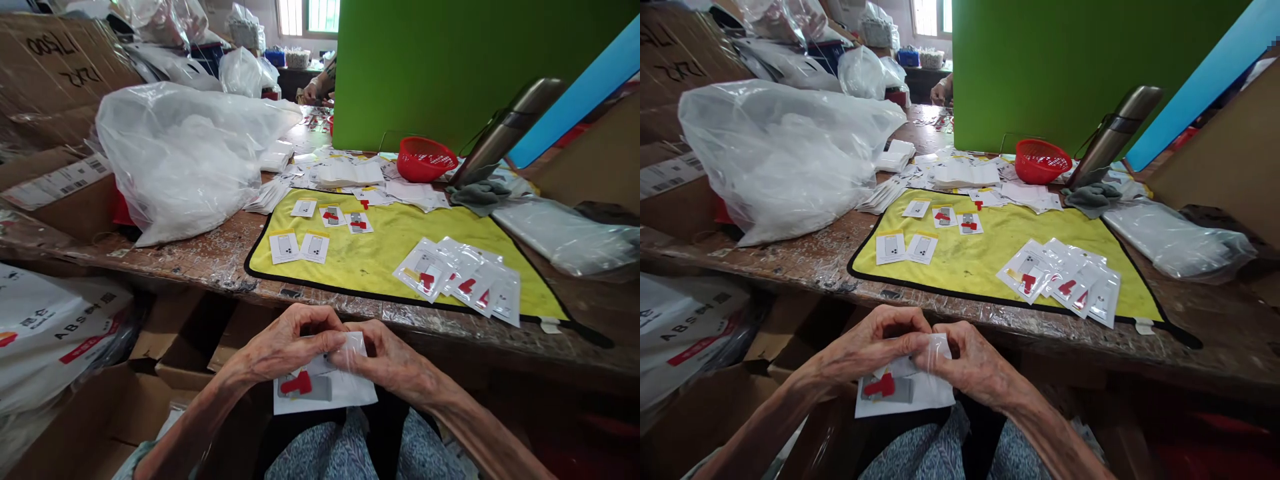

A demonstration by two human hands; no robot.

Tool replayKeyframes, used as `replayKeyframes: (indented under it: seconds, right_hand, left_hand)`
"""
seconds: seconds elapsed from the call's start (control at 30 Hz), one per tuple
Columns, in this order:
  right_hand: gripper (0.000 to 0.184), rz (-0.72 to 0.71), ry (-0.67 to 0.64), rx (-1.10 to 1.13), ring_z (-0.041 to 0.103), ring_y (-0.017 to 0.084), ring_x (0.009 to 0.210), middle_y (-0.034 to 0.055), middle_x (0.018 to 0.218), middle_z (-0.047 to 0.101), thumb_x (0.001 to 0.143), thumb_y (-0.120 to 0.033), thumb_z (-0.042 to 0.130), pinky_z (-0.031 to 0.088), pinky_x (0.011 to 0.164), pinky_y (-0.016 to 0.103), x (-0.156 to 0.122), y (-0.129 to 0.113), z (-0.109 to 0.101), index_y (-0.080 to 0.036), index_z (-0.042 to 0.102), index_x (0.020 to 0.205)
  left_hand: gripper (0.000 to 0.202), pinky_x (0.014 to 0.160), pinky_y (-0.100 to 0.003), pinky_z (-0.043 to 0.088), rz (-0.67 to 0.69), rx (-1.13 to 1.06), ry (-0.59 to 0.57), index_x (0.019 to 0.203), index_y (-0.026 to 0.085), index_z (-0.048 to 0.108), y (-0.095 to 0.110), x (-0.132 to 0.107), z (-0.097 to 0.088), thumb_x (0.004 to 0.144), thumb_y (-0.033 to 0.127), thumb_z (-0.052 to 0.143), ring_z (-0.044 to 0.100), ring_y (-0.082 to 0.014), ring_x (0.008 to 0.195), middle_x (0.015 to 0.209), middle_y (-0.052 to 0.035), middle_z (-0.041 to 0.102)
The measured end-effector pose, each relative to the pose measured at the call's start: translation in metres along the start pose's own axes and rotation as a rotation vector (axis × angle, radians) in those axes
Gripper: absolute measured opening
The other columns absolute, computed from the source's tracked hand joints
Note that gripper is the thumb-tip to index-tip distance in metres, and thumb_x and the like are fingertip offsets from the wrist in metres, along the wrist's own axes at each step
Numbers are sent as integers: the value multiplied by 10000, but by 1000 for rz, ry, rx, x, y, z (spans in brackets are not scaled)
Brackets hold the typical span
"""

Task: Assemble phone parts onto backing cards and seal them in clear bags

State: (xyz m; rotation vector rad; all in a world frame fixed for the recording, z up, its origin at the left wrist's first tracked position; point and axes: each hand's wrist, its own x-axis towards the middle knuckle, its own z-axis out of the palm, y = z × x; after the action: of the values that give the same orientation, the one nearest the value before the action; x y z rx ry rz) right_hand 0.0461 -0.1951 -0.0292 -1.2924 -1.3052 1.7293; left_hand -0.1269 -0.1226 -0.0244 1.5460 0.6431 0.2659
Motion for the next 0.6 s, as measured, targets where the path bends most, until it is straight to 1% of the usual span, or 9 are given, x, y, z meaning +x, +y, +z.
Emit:
replayKeyframes:
  seconds: [0.1,0.2,0.27,0.37,0.43,0.47,0.53,0.6]
  right_hand:
    - [400,29,-38,99,466,105,626,-8,708,561,750,-530,657,364,567,226,-1,3,0,-142,649,847]
    - [371,59,-78,148,493,109,658,3,752,592,763,-498,663,375,605,230,-3,2,-3,-145,654,876]
    - [372,60,-77,165,459,91,610,-7,714,570,750,-493,680,338,562,217,-2,1,-2,-135,647,847]
    - [397,45,-29,164,406,70,550,-19,655,534,714,-501,709,281,506,207,0,1,0,-119,641,798]
    - [396,63,-22,193,449,82,570,-7,671,561,720,-499,705,316,521,208,0,1,-2,-119,648,819]
    - [394,68,-9,216,484,96,598,2,694,582,741,-505,684,349,544,214,-1,1,-4,-126,652,845]
    - [396,44,55,238,538,126,681,17,761,614,800,-530,607,409,610,237,-4,-2,-11,-153,652,914]
    - [385,-17,143,176,556,141,745,16,811,621,837,-535,555,437,666,257,-7,-6,-17,-183,638,968]
  left_hand:
    - [242,562,-190,380,-33,-16,7,801,137,652,-2,-2,0,830,367,585,484,-91,648,722,4,593]
    - [267,511,-182,333,-41,-105,18,766,132,625,-4,-1,1,815,394,602,444,-73,581,648,22,546]
    - [257,518,-180,334,-28,-162,10,755,131,612,-4,1,4,808,382,614,443,-70,586,652,23,543]
    - [245,538,-179,346,-14,-210,1,736,128,610,-5,4,6,789,365,638,451,-70,604,665,17,552]
    - [251,518,-178,333,-26,-240,49,717,129,607,-3,4,6,778,368,651,440,-64,573,635,24,540]
    - [257,507,-177,327,-28,-264,96,705,131,600,-2,5,6,770,372,660,434,-59,556,620,28,533]
    - [268,504,-176,339,-19,-336,206,694,136,585,2,6,6,748,380,682,445,-58,548,623,31,540]
    - [282,525,-179,371,-9,-415,286,701,139,577,6,8,8,728,389,704,479,-66,566,645,25,562]
